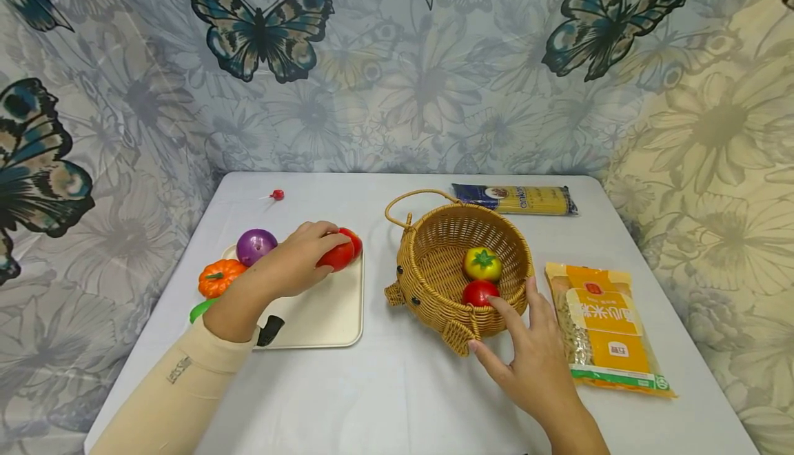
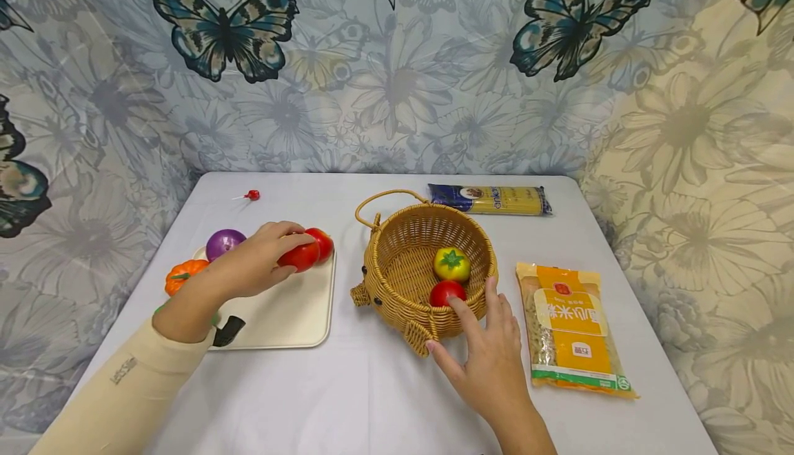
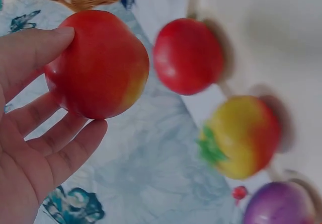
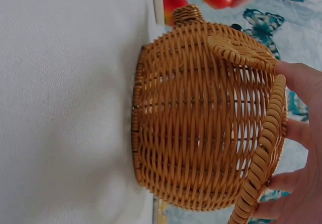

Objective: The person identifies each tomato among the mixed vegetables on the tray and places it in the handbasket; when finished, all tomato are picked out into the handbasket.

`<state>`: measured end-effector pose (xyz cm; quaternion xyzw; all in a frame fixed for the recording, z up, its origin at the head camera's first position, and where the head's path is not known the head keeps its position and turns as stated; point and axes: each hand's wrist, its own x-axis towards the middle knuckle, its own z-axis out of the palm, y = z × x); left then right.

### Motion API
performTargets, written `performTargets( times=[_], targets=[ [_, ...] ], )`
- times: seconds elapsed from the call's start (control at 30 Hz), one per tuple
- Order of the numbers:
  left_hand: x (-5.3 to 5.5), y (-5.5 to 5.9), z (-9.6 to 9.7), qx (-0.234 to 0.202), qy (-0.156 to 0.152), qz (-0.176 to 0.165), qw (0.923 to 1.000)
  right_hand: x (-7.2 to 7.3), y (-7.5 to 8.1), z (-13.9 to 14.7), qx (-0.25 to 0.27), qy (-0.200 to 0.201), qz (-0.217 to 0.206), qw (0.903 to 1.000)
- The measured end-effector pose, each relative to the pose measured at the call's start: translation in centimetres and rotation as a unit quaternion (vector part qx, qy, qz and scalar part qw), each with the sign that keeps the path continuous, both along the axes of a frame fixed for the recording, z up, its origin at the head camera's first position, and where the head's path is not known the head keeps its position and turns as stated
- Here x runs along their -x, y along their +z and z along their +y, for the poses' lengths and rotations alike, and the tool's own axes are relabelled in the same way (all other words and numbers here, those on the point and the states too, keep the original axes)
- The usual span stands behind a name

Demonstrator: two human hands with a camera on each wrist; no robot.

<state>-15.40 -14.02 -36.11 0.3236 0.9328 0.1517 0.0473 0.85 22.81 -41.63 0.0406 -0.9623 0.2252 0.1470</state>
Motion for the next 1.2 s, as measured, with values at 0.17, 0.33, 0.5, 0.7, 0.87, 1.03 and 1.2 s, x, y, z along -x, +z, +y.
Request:
performTargets(
  times=[0.17,0.33,0.5,0.7,0.87,1.03,1.2],
  targets=[
    [0.1,1.7,1.4,-0.009,-0.014,0.007,0.9998,0.0,0.0,0.0,0.001,0.001,0.001,1.0000],
    [0.3,2.9,3.1,-0.021,-0.035,0.014,0.9991,0.0,-0.1,0.1,0.003,0.004,0.006,1.0000],
    [0.5,4.1,5.0,-0.039,-0.066,0.033,0.9966,-0.1,-0.1,0.0,0.003,0.005,0.007,1.0000],
    [0.5,5.2,7.6,-0.052,-0.102,0.047,0.9923,-0.1,-0.2,0.1,0.001,0.006,0.010,0.9999],
    [0.5,5.9,9.7,-0.042,-0.121,0.035,0.9912,-0.1,-0.2,0.1,0.002,0.003,0.004,1.0000],
    [0.4,5.9,11.5,-0.024,-0.140,0.031,0.9893,-0.2,-0.1,0.0,-0.001,0.004,0.010,0.9999],
    [0.3,5.2,13.1,-0.006,-0.161,0.034,0.9864,-0.1,-0.1,0.0,-0.002,0.008,0.022,0.9997]
  ],
)
